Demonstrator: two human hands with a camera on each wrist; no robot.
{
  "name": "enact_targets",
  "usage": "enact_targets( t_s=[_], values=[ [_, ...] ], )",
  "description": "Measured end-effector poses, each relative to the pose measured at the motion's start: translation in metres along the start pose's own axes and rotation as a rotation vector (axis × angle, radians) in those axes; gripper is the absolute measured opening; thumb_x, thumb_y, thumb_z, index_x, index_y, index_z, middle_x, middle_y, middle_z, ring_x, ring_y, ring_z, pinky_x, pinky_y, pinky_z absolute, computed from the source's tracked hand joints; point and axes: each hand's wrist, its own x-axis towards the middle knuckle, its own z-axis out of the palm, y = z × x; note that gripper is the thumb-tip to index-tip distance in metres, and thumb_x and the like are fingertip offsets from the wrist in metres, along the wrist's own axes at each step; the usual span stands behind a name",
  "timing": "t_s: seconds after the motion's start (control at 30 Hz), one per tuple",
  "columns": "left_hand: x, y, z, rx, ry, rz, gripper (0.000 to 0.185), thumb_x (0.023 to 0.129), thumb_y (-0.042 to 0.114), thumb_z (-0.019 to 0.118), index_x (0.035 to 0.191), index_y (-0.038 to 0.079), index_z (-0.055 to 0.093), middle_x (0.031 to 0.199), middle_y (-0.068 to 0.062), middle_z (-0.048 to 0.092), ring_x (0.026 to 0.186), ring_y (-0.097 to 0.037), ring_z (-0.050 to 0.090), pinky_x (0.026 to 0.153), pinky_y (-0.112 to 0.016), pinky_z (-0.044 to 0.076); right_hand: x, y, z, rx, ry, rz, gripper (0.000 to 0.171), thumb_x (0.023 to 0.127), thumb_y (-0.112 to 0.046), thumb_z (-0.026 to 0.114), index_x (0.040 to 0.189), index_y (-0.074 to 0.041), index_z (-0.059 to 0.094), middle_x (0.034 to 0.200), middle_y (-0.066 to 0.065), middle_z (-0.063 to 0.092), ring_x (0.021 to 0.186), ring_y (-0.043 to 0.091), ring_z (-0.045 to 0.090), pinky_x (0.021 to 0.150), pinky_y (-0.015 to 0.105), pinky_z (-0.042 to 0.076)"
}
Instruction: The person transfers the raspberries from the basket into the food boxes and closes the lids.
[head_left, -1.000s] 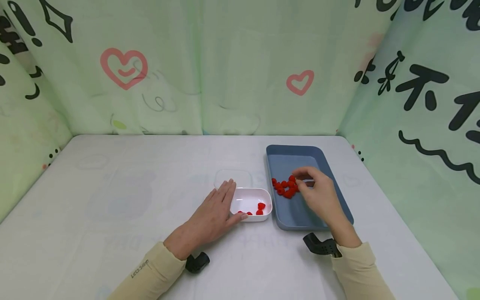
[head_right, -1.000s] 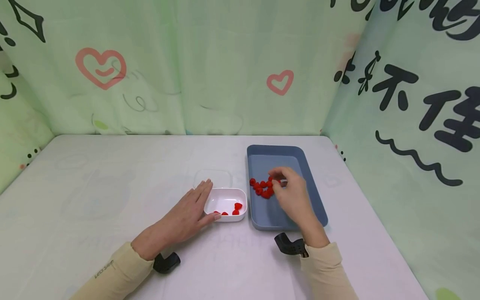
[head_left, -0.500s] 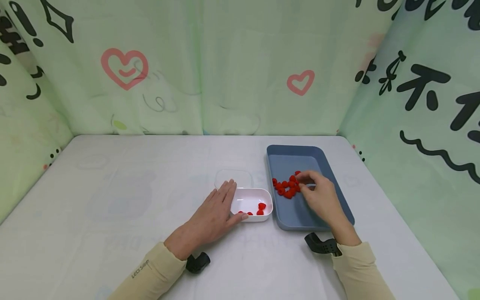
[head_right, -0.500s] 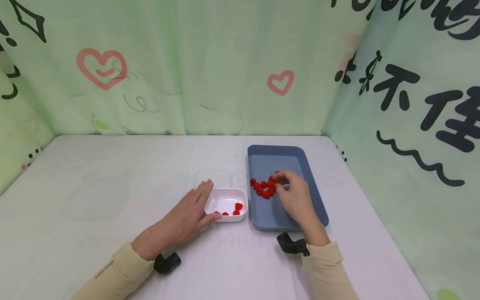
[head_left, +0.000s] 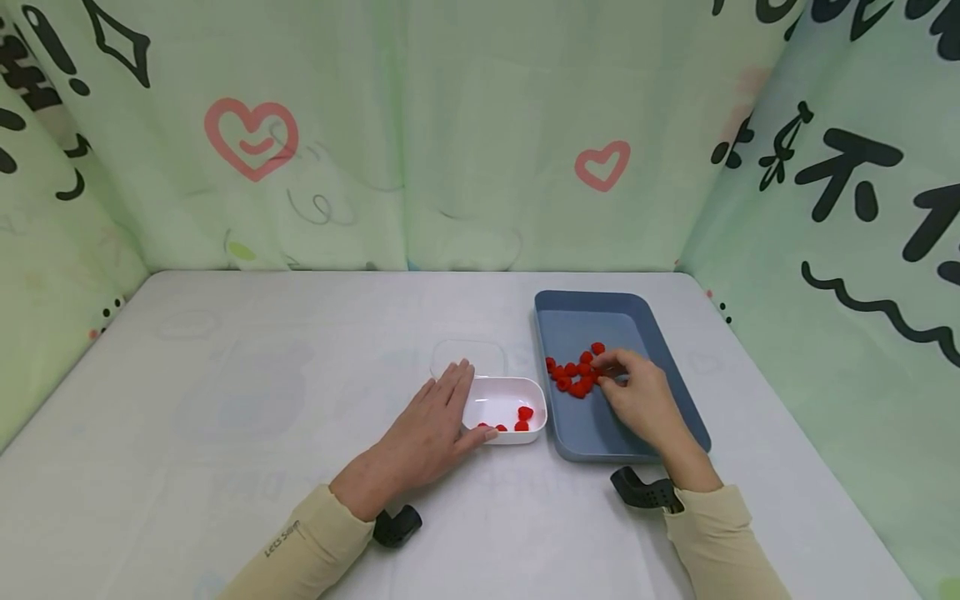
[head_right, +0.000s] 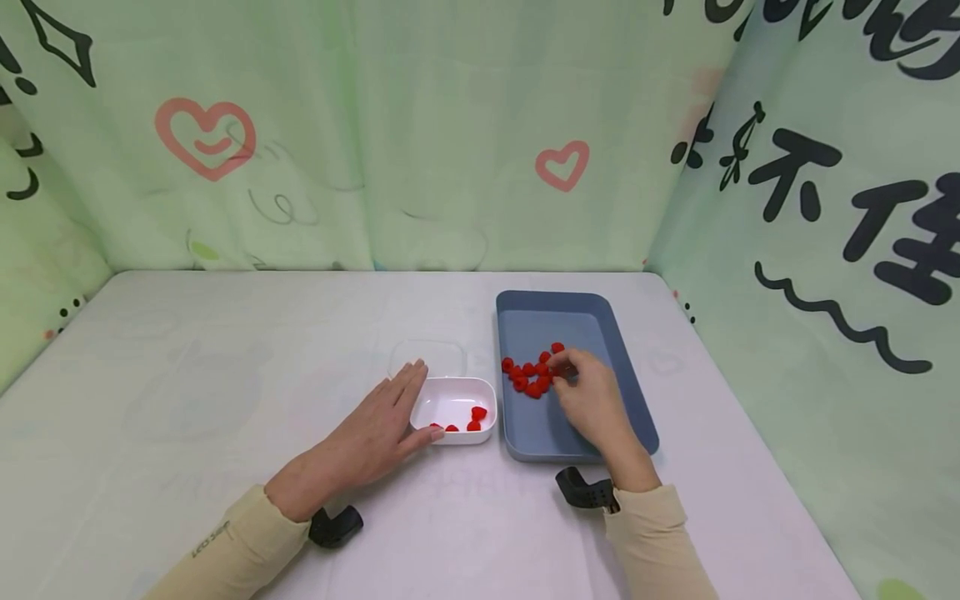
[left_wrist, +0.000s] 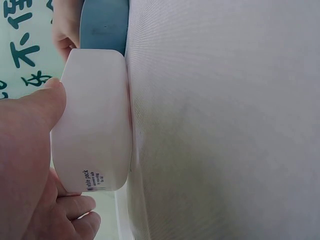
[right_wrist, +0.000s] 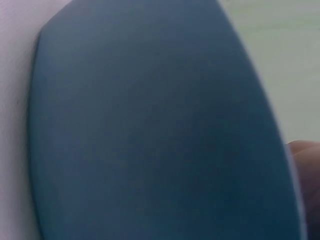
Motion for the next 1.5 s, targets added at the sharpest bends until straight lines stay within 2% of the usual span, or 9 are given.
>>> enact_targets(
  t_s=[0.27, 0.53, 0.93, 1.5],
  values=[
    [-0.0001, -0.0002, 0.0003, 0.004, 0.0, 0.0, 0.087, 0.098, 0.058, 0.049, 0.157, 0.001, 0.02, 0.165, -0.012, 0.023, 0.154, -0.028, 0.021, 0.123, -0.05, 0.023, 0.0002, 0.0029, -0.0001, -0.056, -0.002, 0.022, 0.018, 0.09, 0.004, 0.059, 0.106, 0.002, 0.067, 0.1, 0.019, 0.067, 0.092, 0.03, 0.061, 0.078, 0.04, 0.049],
    [0.0001, -0.0002, 0.0004, 0.009, 0.0, -0.002, 0.088, 0.098, 0.058, 0.049, 0.157, 0.0, 0.019, 0.165, -0.013, 0.023, 0.154, -0.028, 0.021, 0.123, -0.05, 0.023, 0.0004, 0.0045, -0.0002, -0.064, -0.031, 0.032, 0.018, 0.089, 0.005, 0.06, 0.105, 0.001, 0.067, 0.096, 0.018, 0.065, 0.087, 0.028, 0.061, 0.072, 0.034, 0.048],
    [-0.0005, -0.001, -0.0006, -0.009, 0.013, 0.019, 0.084, 0.099, 0.053, 0.051, 0.156, -0.001, 0.021, 0.164, -0.014, 0.025, 0.153, -0.029, 0.023, 0.123, -0.049, 0.024, 0.001, 0.0046, -0.0009, -0.081, -0.07, 0.052, 0.017, 0.089, 0.002, 0.063, 0.105, 0.0, 0.068, 0.095, 0.017, 0.068, 0.086, 0.028, 0.062, 0.069, 0.033, 0.047],
    [0.0004, -0.0015, 0.0003, -0.009, 0.024, 0.026, 0.084, 0.099, 0.053, 0.051, 0.155, -0.003, 0.022, 0.163, -0.016, 0.027, 0.152, -0.032, 0.024, 0.123, -0.051, 0.024, 0.0011, 0.0031, -0.0023, -0.057, -0.052, 0.072, 0.018, 0.089, 0.001, 0.065, 0.107, 0.001, 0.067, 0.098, 0.019, 0.07, 0.089, 0.029, 0.066, 0.075, 0.038, 0.052]
  ],
)
